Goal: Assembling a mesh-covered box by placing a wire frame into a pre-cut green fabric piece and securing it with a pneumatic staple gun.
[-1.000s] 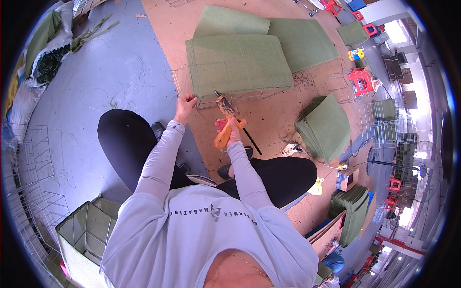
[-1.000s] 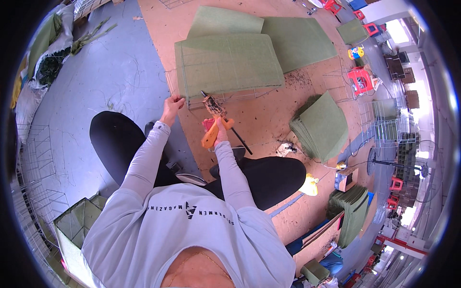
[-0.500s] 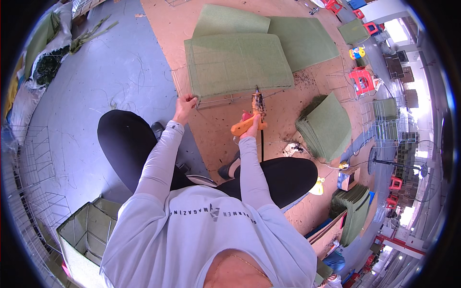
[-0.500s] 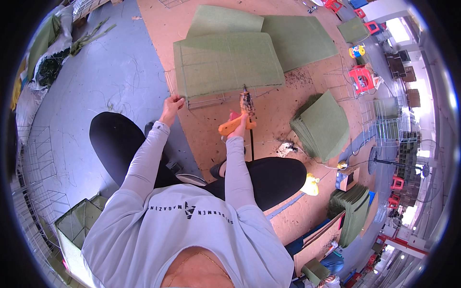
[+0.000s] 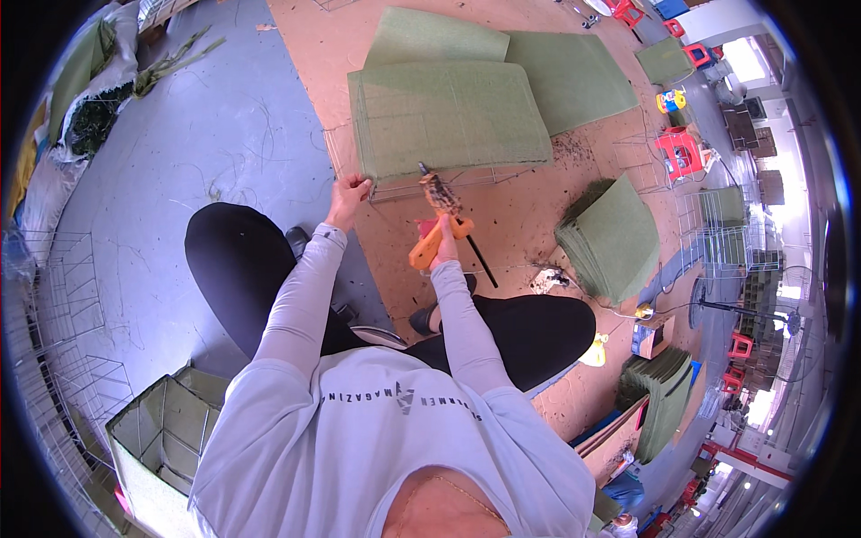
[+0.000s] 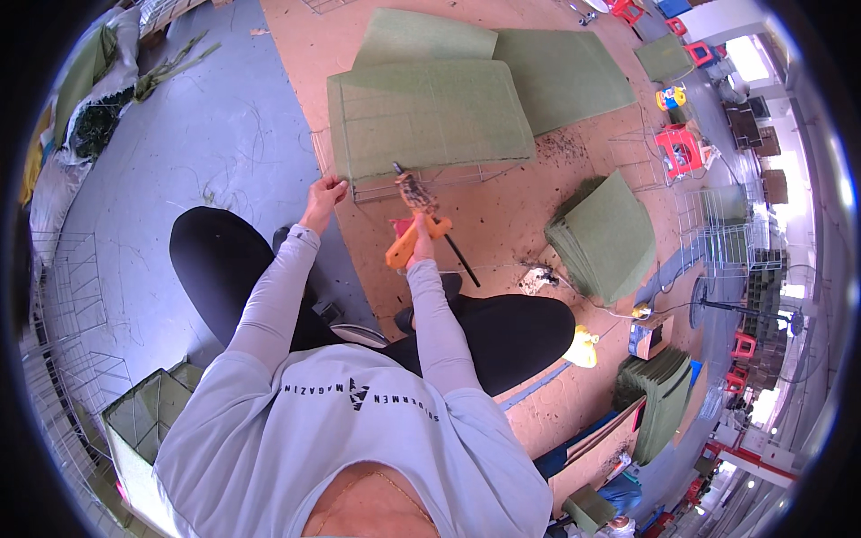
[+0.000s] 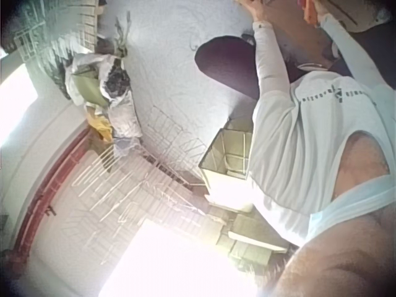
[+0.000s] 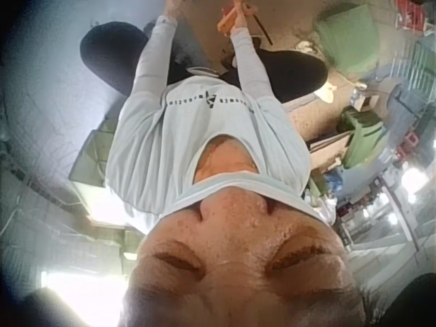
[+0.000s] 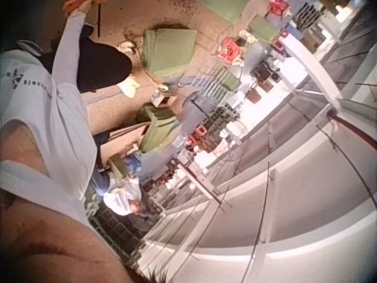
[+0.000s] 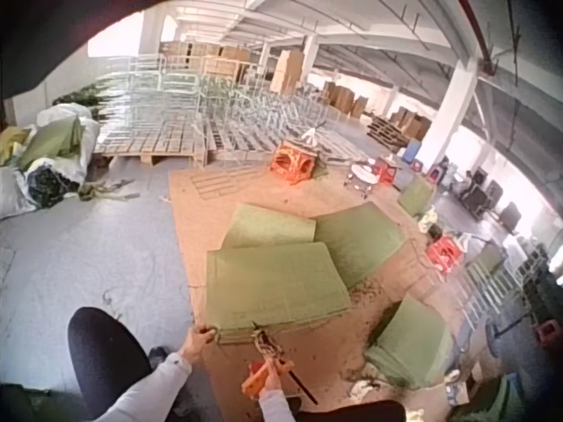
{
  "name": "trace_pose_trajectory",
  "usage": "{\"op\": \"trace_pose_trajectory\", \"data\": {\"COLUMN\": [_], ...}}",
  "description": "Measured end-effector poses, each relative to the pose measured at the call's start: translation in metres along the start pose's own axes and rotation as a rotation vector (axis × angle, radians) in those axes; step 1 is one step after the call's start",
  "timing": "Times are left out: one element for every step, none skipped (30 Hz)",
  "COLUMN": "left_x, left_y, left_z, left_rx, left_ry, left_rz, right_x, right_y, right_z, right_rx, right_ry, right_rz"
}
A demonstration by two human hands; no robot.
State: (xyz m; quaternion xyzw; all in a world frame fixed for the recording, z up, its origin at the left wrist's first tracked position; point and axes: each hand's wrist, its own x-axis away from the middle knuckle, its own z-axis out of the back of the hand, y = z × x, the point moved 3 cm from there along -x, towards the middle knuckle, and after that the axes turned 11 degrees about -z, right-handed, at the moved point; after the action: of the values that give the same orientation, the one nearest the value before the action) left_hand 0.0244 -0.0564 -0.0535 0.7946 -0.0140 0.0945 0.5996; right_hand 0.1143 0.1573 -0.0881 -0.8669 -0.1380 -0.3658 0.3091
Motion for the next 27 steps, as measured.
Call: {"op": "trace_pose_trajectory", "data": {"left_x": [0.001,0.000,-0.002,-0.002,-0.002,-0.002,-0.001,-0.001,-0.001,-0.002,-0.002,-0.002,-0.003,-0.003,-0.002,-0.002,-0.003,-0.003,-0.003,-0.002,-0.002,-0.002,-0.002,-0.002,-0.002,-0.001,-0.001], "left_y": [0.000,-0.002,-0.004,-0.005,-0.005,-0.003,-0.001,-0.003,-0.005,-0.006,-0.008,-0.010,-0.011,-0.011,-0.011,-0.011,-0.010,-0.010,-0.010,-0.010,-0.009,-0.008,-0.007,-0.007,-0.007,-0.006,-0.006], "left_z": [0.001,0.003,0.005,0.008,0.005,0.000,-0.004,-0.001,0.001,0.003,0.004,0.004,0.006,0.005,0.005,0.004,0.005,0.005,0.006,0.006,0.005,0.005,0.003,0.002,0.002,0.002,0.002], "left_rx": [0.014,0.014,0.016,0.017,0.019,0.029,0.039,0.037,0.058,0.078,0.078,0.091,0.104,0.105,0.105,0.104,0.104,0.075,0.047,0.045,0.075,0.105,0.105,0.105,0.105,0.104,0.104], "left_ry": [0.007,0.012,0.003,-0.005,-0.010,-0.028,-0.047,-0.040,-0.042,-0.045,-0.047,-0.031,-0.016,-0.020,-0.022,-0.024,-0.026,-0.032,-0.038,-0.036,-0.022,-0.008,-0.012,-0.019,-0.026,-0.025,-0.030], "left_rz": [0.015,0.012,0.009,0.005,0.006,0.012,0.017,0.017,0.024,0.030,0.030,0.037,0.043,0.044,0.052,0.059,0.059,0.071,0.082,0.082,0.070,0.058,0.058,0.071,0.083,0.083,0.085], "right_x": [0.002,0.004,0.005,0.006,0.002,-0.004,-0.008,-0.006,-0.004,-0.001,0.000,0.000,0.000,0.000,0.000,0.000,0.000,-0.001,-0.002,-0.001,-0.002,-0.003,-0.007,-0.008,-0.010,-0.010,-0.010], "right_y": [0.005,0.011,0.017,0.023,0.028,0.033,0.035,0.038,0.038,0.037,0.035,0.034,0.032,0.029,0.024,0.017,0.011,0.003,-0.005,-0.015,-0.024,-0.033,-0.044,-0.051,-0.055,-0.058,-0.059], "right_z": [-0.003,-0.008,-0.012,-0.017,-0.015,-0.011,-0.005,-0.009,-0.013,-0.016,-0.016,-0.016,-0.016,-0.015,-0.012,-0.009,-0.004,-0.001,0.002,0.004,0.008,0.011,0.020,0.025,0.028,0.029,0.029], "right_rx": [0.001,0.059,0.117,0.110,0.110,0.126,0.142,0.124,0.125,0.139,0.152,0.150,0.115,0.080,0.078,0.045,0.012,-0.007,-0.008,-0.069,-0.130,-0.130,-0.170,-0.209,-0.210,-0.214,-0.218], "right_ry": [-0.001,-0.024,-0.047,-0.060,-0.058,-0.033,-0.007,-0.015,-0.017,-0.022,-0.024,-0.024,-0.026,-0.027,-0.025,-0.004,0.016,0.034,0.034,0.042,0.052,0.051,0.062,0.071,0.072,0.074,0.076], "right_rz": [-0.002,-0.025,-0.049,-0.061,-0.056,-0.030,-0.004,-0.047,-0.051,-0.042,-0.027,-0.025,-0.033,-0.040,-0.037,-0.035,-0.034,0.030,0.030,0.063,0.097,0.096,0.159,0.218,0.219,0.219,0.219]}}
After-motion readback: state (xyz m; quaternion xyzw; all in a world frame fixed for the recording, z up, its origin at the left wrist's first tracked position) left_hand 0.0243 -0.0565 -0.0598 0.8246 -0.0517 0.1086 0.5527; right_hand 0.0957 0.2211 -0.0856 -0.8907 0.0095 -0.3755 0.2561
